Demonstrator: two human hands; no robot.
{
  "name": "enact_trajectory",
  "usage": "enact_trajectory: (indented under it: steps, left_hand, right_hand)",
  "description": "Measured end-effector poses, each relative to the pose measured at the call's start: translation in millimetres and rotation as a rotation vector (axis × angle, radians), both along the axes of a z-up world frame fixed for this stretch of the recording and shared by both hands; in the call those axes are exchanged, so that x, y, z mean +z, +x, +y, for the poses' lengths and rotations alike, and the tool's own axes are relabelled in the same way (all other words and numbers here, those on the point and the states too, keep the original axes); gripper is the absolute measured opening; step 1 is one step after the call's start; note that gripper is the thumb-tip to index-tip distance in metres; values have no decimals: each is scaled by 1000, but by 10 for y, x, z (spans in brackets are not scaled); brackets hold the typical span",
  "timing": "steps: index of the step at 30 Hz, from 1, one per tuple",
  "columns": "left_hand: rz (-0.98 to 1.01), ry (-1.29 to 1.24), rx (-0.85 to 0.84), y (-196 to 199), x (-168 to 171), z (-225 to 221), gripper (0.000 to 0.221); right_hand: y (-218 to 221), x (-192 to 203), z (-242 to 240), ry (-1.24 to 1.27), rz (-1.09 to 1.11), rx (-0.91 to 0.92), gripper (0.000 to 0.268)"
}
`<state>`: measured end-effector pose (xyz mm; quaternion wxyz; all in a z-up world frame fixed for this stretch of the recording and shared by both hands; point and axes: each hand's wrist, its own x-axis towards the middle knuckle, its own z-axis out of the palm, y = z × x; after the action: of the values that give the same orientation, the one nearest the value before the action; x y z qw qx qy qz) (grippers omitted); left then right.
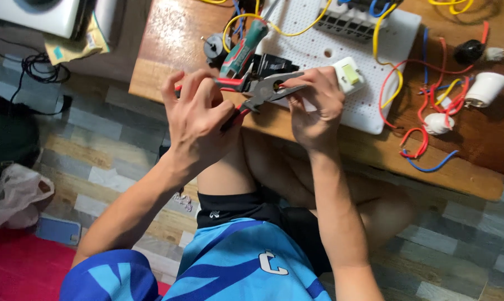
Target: Stripping insulation from electrical wires and connecting them to a switch socket using pliers and a screwdriver.
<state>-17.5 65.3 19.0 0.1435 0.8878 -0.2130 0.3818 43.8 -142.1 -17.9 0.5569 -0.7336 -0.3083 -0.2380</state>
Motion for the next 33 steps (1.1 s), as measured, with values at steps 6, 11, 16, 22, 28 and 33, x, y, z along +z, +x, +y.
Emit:
enact_trajectory:
  steps: [6, 11, 16, 22, 28, 33]
  left_hand:
    - [-80, -48, 0, 11, -177, 58, 34]
    - [-77, -69, -17, 23, -207, 56, 32]
    - [-69, -87, -40, 46, -134, 22, 33]
    - [-72, -82, -57, 69, -150, 38, 29]
    - [-54, -51, -31, 64, -173, 55, 28]
    - [-32, -63, -42, 60, -134, 39, 30]
  right_hand:
    - [-5, 62, 4, -2, 3, 30, 14]
    - [5, -10, -2, 4, 14, 30, 13]
    - [4, -6, 2, 31, 9, 9, 14]
    - [15, -69, -9, -4, 19, 23, 12]
    - [20, -47, -6, -12, 28, 4, 9]
    - [10, -6, 12, -14, 26, 22, 12]
